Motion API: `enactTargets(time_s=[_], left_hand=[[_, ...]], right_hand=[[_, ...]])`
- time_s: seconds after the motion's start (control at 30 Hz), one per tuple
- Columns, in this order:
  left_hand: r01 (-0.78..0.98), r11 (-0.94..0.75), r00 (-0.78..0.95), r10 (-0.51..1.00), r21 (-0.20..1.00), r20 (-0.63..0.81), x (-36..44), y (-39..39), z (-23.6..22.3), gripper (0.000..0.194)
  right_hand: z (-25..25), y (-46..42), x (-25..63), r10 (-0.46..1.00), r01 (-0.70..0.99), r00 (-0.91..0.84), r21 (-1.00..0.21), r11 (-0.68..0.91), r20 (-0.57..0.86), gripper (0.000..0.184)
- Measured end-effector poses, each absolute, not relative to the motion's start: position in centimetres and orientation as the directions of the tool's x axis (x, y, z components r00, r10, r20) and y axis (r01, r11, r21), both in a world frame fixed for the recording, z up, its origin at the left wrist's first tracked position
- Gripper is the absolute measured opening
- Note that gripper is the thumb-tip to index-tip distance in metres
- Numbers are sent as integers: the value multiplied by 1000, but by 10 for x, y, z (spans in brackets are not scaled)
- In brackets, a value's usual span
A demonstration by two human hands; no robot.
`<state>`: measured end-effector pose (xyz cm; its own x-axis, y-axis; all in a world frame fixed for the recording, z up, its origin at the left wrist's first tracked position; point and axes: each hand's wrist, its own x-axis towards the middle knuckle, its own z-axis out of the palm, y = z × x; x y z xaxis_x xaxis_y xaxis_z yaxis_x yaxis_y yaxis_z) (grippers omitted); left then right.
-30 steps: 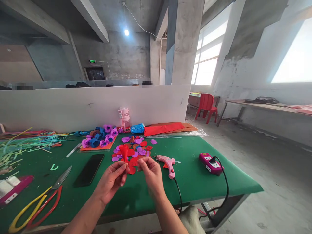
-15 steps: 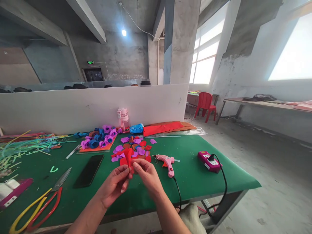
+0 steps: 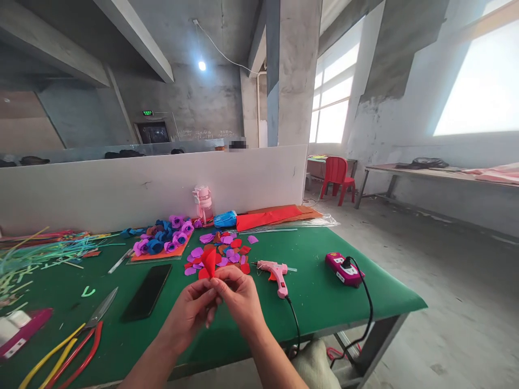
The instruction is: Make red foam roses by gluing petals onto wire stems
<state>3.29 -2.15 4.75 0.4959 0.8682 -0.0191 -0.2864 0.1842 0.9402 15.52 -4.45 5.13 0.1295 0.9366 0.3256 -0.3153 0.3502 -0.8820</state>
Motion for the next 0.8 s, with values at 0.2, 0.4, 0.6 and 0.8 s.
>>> enactTargets(time_s=[0.2,0.4,0.6,0.8], left_hand=[[-304,214,478,877,928,-45,35,-29,52,24],[-168,33,348,937,985,28,20,-25,57,28],[-233,-7,314,946,972,82,16,-23,56,29],[-114,-258,150,950,959,273,13,-27,51,25]], right_hand=[[46,-47,150,968,-377,68,-892,249,241,29],[42,-43,156,947,-289,134,-903,318,291,26],[26,-43,146,947,-122,41,-939,321,318,26],[24,-45,150,868,191,115,-868,457,483,24]])
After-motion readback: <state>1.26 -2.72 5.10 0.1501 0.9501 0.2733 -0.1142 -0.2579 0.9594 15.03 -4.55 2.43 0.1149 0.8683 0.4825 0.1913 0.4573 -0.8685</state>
